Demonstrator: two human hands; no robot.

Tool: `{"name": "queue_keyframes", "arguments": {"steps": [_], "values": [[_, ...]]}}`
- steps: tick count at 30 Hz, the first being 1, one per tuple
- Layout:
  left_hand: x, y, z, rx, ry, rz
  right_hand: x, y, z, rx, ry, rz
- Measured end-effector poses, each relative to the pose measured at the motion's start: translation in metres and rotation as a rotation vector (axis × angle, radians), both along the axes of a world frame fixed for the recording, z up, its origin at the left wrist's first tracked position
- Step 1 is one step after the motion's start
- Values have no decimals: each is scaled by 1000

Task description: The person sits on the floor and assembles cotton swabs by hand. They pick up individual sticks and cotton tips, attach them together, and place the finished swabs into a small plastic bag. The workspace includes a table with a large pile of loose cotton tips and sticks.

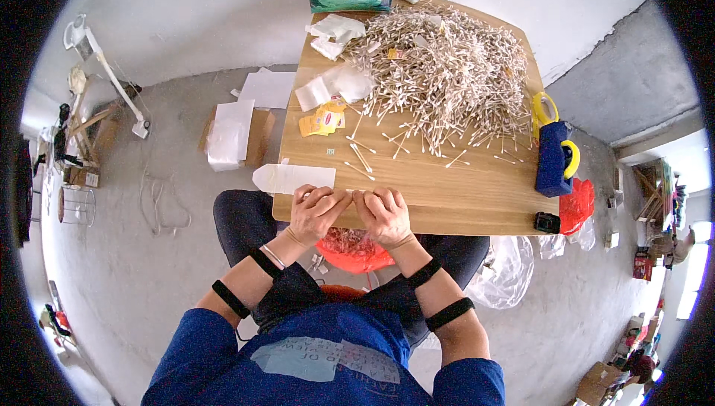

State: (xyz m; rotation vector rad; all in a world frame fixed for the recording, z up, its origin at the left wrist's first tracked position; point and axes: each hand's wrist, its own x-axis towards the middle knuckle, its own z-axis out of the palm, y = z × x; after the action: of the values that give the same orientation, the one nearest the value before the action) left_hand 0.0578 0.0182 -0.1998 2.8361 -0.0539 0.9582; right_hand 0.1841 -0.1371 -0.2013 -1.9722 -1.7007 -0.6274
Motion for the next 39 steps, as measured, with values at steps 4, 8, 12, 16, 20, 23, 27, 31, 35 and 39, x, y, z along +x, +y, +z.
{"name": "queue_keyframes", "arguments": {"steps": [4, 8, 12, 16, 20, 23, 27, 31, 35, 39], "values": [[5, 3, 1, -226, 50, -28, 0, 1, 4, -29, 154, -25], [17, 4, 11, -672, 131, -85, 5, 6, 4, 19, 517, 14], [23, 11, 7, -947, 193, -110, 8, 13, 7, 29, 814, 15], [25, 9, -10, -1086, 127, -106, 9, 14, 6, 16, 840, 49], [19, 9, -17, -1142, 250, -76, 5, 14, 4, 40, 945, 23], [23, 4, -15, -1230, 218, -56, 5, 16, -2, 66, 1020, -7], [24, 2, -11, -1199, 184, -44, 7, 19, -1, 69, 1043, -37], [23, 3, -12, -1266, 264, -51, 8, 16, -11, 101, 1151, 19], [22, 5, -13, -1484, 302, -72, 9, 14, -16, 138, 1724, 8], [24, 11, -25, -1632, 311, -84, 11, 18, -16, 147, 1847, -3]]}}
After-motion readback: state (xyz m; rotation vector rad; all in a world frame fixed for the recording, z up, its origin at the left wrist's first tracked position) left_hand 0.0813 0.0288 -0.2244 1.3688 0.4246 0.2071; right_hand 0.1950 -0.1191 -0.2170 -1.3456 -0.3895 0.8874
